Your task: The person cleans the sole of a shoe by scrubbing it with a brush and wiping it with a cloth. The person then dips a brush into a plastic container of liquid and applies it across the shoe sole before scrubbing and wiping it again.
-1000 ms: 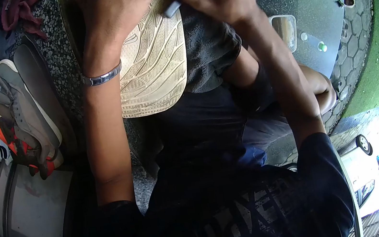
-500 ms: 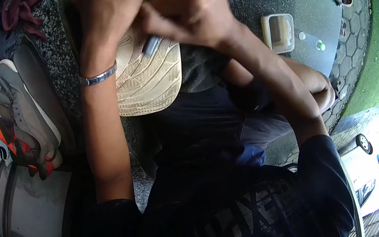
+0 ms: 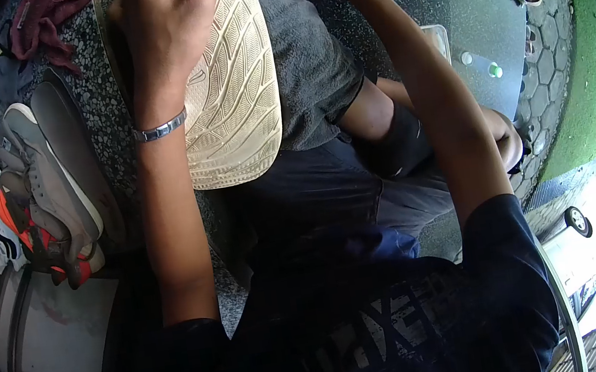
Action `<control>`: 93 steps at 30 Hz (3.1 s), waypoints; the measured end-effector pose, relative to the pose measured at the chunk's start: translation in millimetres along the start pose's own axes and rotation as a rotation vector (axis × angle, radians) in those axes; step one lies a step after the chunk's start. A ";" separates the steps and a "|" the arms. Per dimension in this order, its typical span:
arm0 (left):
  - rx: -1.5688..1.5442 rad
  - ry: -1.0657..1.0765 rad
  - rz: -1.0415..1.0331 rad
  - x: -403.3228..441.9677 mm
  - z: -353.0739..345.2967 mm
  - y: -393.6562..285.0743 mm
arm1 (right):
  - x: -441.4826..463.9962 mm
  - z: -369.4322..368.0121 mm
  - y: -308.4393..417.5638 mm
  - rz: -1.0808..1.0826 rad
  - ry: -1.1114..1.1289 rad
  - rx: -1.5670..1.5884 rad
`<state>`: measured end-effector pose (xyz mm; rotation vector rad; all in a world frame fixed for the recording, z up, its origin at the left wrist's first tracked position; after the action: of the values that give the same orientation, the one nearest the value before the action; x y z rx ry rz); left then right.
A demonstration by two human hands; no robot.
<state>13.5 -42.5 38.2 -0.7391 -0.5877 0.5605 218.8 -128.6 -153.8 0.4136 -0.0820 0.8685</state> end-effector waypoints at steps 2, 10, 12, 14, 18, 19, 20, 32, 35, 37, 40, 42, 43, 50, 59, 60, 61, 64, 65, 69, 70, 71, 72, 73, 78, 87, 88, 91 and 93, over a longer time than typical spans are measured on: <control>-0.018 -0.056 -0.003 -0.3 4.4 6.6 | 11.6 -12.4 -5.2 -0.137 -0.023 0.233; -0.205 -0.140 0.082 2.2 -3.7 30.7 | -56.4 105.0 122.5 0.182 0.023 0.702; -0.197 -0.166 0.036 -0.3 -4.9 34.6 | -74.5 132.8 127.9 0.038 0.247 0.646; -0.363 -0.229 0.033 -4.8 -9.5 34.6 | -96.2 152.7 135.9 0.156 0.285 0.541; -0.206 -0.165 0.059 1.2 -9.9 25.5 | -133.4 177.5 133.7 0.096 0.426 0.519; -0.208 -0.161 0.080 2.5 -10.8 25.7 | -131.2 176.7 122.5 -0.010 0.424 0.637; -0.207 -0.154 0.105 3.4 -8.8 20.9 | -127.9 174.8 112.3 -0.119 0.425 0.757; -0.178 -0.177 0.081 1.9 1.6 26.4 | -88.6 152.4 120.7 0.175 0.100 0.747; -0.151 -0.158 0.103 -4.9 -1.0 18.5 | -104.0 158.4 127.6 0.018 0.264 0.707; -0.109 -0.162 0.058 0.2 -2.7 24.0 | -118.5 161.3 130.0 0.019 0.229 0.766; -0.161 -0.157 0.072 -1.3 -1.6 19.2 | -144.8 175.2 126.6 -0.022 0.389 0.729; -0.185 -0.173 0.093 -1.7 -3.5 20.2 | -138.6 178.6 113.0 -0.030 0.450 0.798; -0.211 -0.182 0.109 -1.5 -4.0 21.7 | -132.9 179.4 108.7 -0.037 0.480 0.832; -0.473 -0.160 0.125 -2.5 -4.6 40.0 | -71.8 151.3 121.4 -0.087 0.203 0.616; -0.388 -0.218 0.073 -2.9 -1.8 45.4 | -95.7 175.8 113.6 0.066 0.629 0.602; -0.386 -0.230 0.065 -2.1 -1.4 41.6 | -92.9 171.7 107.7 0.065 0.651 0.708; -0.413 -0.241 0.079 -1.0 -0.8 40.7 | -91.0 168.9 104.6 0.063 0.673 0.815; -0.490 -0.273 0.111 -4.3 -0.9 41.4 | -63.4 157.3 101.0 -0.138 0.480 0.869; -0.509 -0.286 0.116 -6.8 -0.7 40.6 | -55.2 157.2 108.5 -0.074 0.286 0.901; -0.545 -0.365 0.106 -7.4 4.3 49.8 | -57.3 154.9 124.7 -0.031 0.370 0.463; -0.543 -0.395 0.107 -10.0 5.5 55.3 | -65.1 151.0 126.7 0.002 0.318 0.367; -0.516 -0.428 0.117 -10.6 7.3 56.1 | -70.1 150.3 126.8 0.038 0.339 0.382; -0.491 -0.458 0.129 -11.4 7.7 56.4 | -75.5 151.9 123.9 0.070 0.362 0.394; -0.467 -0.485 0.143 -12.6 7.8 56.0 | -80.9 155.7 120.8 0.099 0.385 0.406; -0.468 -0.409 0.174 -8.4 3.4 49.4 | -94.8 175.4 110.8 0.164 0.619 0.445; -0.412 -0.424 0.083 -7.0 6.8 50.6 | -35.4 171.5 115.4 -0.082 0.419 0.564; -0.738 -0.427 0.234 -6.3 8.7 55.5 | -40.1 160.3 122.2 -0.070 0.399 0.470; -1.486 -0.438 0.572 -10.9 15.6 46.7 | -66.2 151.6 127.4 0.071 0.341 0.289; -1.501 -0.457 0.545 -11.7 14.2 46.0 | -81.7 155.3 125.5 0.140 0.355 0.276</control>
<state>-16.0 -15.6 9.0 -2.2670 -1.2564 0.7504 86.0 -175.8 9.5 0.5087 0.3430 1.0843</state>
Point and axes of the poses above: each hand's wrist, its own x-axis towards the middle knuckle, its own z-axis out of the back of the hand, y = z × x, the point moved 3 cm from there along x, towards the middle knuckle, and after that the axes turned 10 degrees about -z, right-handed, at the moved point
